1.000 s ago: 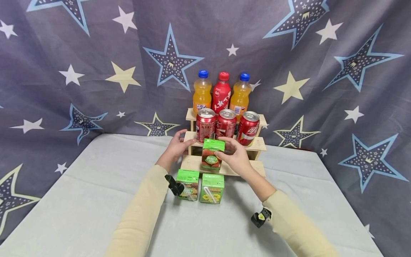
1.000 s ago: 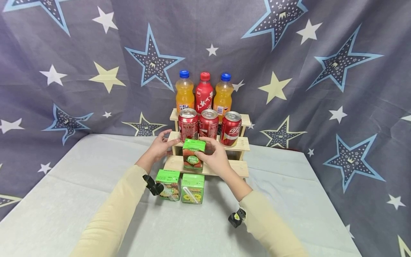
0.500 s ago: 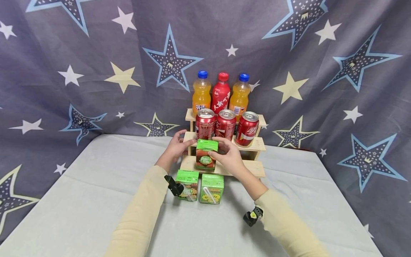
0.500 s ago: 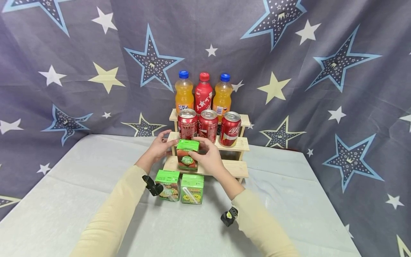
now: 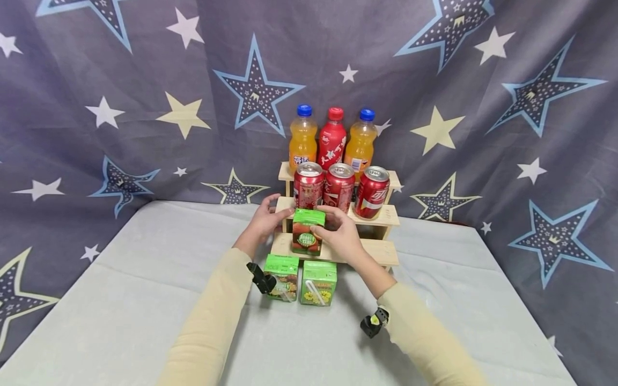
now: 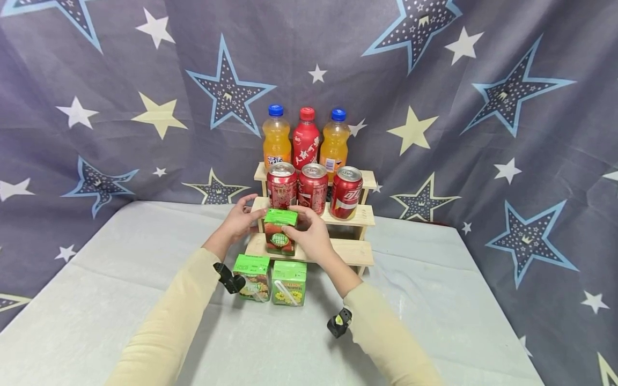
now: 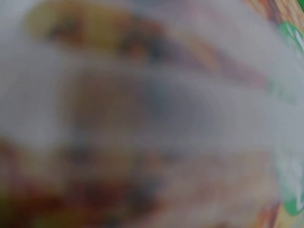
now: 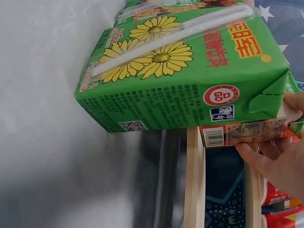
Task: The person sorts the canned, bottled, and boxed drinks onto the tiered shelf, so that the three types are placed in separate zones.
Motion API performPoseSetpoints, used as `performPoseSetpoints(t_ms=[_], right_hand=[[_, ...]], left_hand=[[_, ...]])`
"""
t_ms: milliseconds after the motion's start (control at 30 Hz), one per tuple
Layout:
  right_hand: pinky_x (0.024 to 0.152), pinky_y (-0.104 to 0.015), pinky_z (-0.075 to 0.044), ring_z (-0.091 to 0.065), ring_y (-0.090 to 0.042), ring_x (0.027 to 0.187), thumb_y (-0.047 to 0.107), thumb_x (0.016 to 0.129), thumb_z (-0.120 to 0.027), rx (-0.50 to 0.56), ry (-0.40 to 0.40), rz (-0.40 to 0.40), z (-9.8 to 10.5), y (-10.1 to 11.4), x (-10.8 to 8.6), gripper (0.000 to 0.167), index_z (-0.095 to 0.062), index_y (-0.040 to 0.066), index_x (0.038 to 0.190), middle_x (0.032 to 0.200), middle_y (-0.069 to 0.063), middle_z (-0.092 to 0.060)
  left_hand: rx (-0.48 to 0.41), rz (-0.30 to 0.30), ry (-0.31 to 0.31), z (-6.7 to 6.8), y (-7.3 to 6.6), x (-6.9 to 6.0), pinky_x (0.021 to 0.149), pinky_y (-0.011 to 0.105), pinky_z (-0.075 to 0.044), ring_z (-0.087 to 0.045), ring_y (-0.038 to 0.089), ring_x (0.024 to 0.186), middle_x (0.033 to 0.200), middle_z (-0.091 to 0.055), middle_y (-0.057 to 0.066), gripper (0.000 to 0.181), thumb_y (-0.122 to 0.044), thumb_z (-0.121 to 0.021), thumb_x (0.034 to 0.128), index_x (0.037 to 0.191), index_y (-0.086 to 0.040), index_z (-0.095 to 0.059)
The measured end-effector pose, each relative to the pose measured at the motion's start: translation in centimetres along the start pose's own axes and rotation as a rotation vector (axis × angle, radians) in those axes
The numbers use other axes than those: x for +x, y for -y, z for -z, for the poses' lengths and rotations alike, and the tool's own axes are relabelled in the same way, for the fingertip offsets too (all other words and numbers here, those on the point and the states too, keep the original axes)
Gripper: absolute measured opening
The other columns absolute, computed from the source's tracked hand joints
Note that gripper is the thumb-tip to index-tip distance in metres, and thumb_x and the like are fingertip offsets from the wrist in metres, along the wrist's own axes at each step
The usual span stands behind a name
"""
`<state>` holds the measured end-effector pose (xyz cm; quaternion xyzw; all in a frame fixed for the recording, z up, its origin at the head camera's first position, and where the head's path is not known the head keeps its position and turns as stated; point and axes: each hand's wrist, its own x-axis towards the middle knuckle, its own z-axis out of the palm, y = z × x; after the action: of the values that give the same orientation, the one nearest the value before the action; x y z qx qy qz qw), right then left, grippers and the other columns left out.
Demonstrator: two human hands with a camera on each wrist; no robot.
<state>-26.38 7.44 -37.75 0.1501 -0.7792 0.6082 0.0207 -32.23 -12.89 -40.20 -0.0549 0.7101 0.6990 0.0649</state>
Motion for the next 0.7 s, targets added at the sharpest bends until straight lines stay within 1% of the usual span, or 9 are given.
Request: performPoseSetpoints(t_ms=[167, 200, 433, 567, 700], right_hand=[[0.089, -0.037, -0.051, -0.062, -0.026, 0.104, 0.010, 0.083, -0.071, -0.005, -0.004, 0.027, -0.41, 0.00, 0.24, 0.044, -0.057, 0.012, 0.125, 0.114, -0.015, -0.064], [0.088, -0.036, -0.052, -0.062, -0.024, 0.103, 0.011, 0.082, -0.071, -0.006, -0.010, 0.036, -0.49, -0.41, 0.45, 0.044, -0.058, 0.014, 0.124, 0.113, -0.014, -0.065], [0.088, -0.038, -0.051, -0.062, -0.025, 0.102, 0.012, 0.082, -0.072, -0.019, -0.018, 0.051, -0.64, -0.45, 0.61, 0.044, -0.058, 0.014, 0.124, 0.111, -0.014, -0.064], [0.088, -0.040, -0.051, -0.061, -0.027, 0.104, 0.015, 0.082, -0.072, -0.055, -0.009, 0.049, -0.41, -0.46, 0.60, 0.045, -0.056, 0.014, 0.125, 0.115, -0.014, -0.063], [0.090, -0.044, -0.050, -0.058, -0.030, 0.109, 0.018, 0.082, -0.073, -0.092, 0.002, 0.044, 0.03, -0.32, 0.38, 0.049, -0.054, 0.015, 0.127, 0.121, -0.014, -0.060]], left_hand=[[-0.007, 0.007, -0.006, 0.04, -0.03, 0.00, 0.096, 0.049, -0.047, -0.052, 0.038, 0.119, 0.137, -0.042, 0.022, 0.070, -0.013, -0.061, 0.0906, 0.147, -0.021, -0.020], [-0.003, 0.007, -0.006, 0.04, -0.03, -0.04, 0.096, 0.049, -0.047, -0.052, 0.037, 0.119, 0.137, -0.042, 0.022, 0.070, -0.013, -0.060, 0.0909, 0.147, -0.021, -0.020], [0.000, 0.004, -0.005, 0.03, -0.03, -0.03, 0.096, 0.049, -0.047, -0.052, 0.037, 0.119, 0.137, -0.043, 0.021, 0.068, -0.013, -0.059, 0.0916, 0.147, -0.020, -0.021], [0.008, 0.000, -0.002, 0.01, 0.01, -0.01, 0.096, 0.049, -0.047, -0.052, 0.037, 0.120, 0.138, -0.042, 0.022, 0.068, -0.014, -0.059, 0.0919, 0.148, -0.020, -0.020], [-0.004, 0.006, -0.003, 0.05, -0.02, -0.01, 0.096, 0.049, -0.047, -0.051, 0.037, 0.120, 0.138, -0.042, 0.022, 0.068, -0.013, -0.059, 0.0918, 0.147, -0.020, -0.020]])
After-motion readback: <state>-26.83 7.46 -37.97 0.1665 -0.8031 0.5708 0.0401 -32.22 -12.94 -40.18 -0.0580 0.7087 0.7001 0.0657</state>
